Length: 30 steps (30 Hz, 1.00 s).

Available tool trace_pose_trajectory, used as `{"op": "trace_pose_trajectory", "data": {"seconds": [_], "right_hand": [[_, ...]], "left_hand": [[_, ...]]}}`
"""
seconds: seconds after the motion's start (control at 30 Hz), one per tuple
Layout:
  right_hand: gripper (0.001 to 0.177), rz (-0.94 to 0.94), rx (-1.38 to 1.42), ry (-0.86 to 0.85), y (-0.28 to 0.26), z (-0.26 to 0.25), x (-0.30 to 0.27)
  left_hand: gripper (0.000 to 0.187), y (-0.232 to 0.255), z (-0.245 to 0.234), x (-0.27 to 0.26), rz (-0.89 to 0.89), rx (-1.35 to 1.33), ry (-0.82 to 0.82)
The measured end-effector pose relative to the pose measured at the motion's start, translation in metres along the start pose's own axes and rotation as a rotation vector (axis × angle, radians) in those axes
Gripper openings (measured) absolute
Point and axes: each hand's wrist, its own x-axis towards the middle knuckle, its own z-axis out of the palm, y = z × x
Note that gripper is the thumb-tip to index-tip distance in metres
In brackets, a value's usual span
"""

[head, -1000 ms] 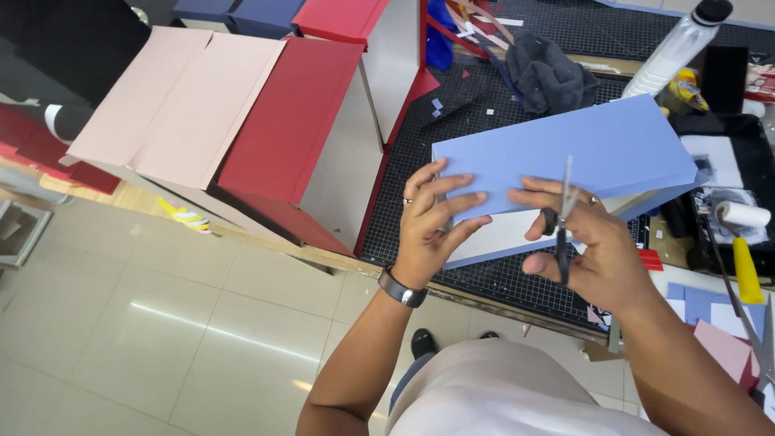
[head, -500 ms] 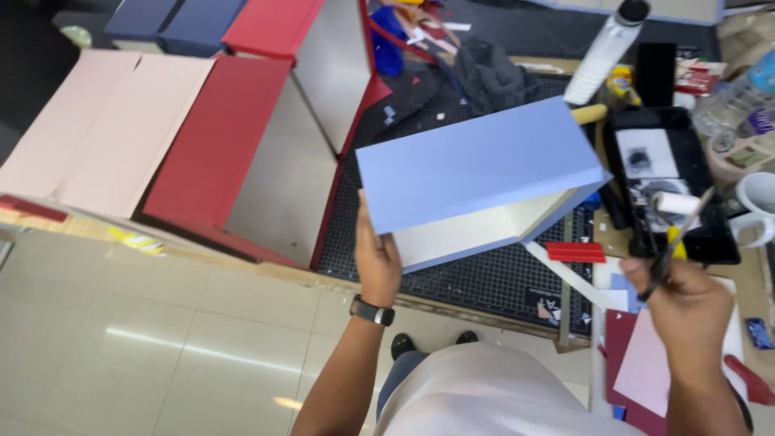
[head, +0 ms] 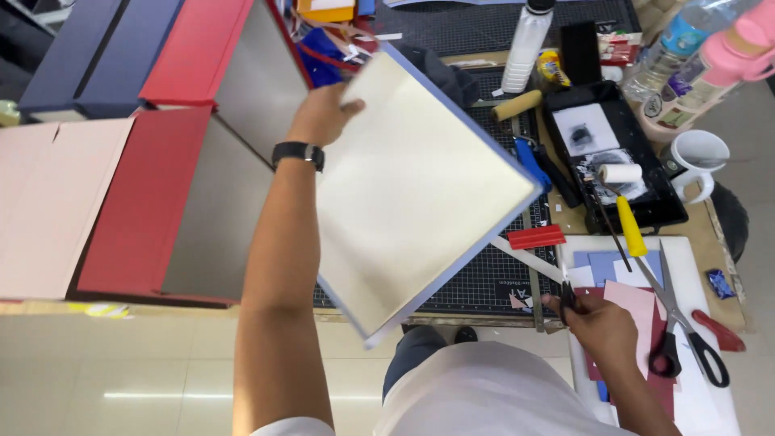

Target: The person is finishing the edges of a cardboard box lid by trimming the covering paper with scissors, applying glue with a small roller, and folding the paper over the edges to create a clean finish.

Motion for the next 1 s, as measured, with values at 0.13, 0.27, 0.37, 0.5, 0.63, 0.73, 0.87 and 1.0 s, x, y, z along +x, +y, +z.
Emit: {"op": "trace_pose_trajectory", "data": {"seconds": [0.13,0.27,0.37,0.5,0.63,0.73,0.87,1.0], "right_hand": [[0.063,-0.172,-0.11,0.164,0.025,0.043,0.035],[0.037,-0.164,-0.145,0.197,0.002,0.048,0.048],[0.038,-0.098,-0.163,0.122,-0.013,0.053,0.06],[0.021,-0.146,-0.13,0.163,-0.038,0.05,0.067],[0.018,-0.203,-0.137,0.264,-0.031,0.071,0.107],[0.015,-0.201,-0.169,0.314,-0.032,0.075,0.123],[0.012,-0.201,-0.219,0.309,-0.047,0.067,0.125],[0.012,-0.206,-0.241,0.211,-0.065,0.054,0.118]], "left_hand": [[0.047,-0.04,0.12,0.09,0.214,0.094,-0.21],[0.061,-0.059,0.239,0.143,0.228,0.305,-0.381],[0.065,-0.05,0.266,0.142,0.263,0.299,-0.485],[0.052,-0.05,0.285,0.156,0.291,0.245,-0.406],[0.037,-0.018,0.258,0.11,0.415,0.318,-0.118],[0.029,0.002,0.258,0.058,0.78,0.125,0.422],[0.053,0.018,0.275,0.008,1.058,-0.04,0.392],[0.069,0.044,0.284,-0.01,1.088,-0.108,0.425]]}}
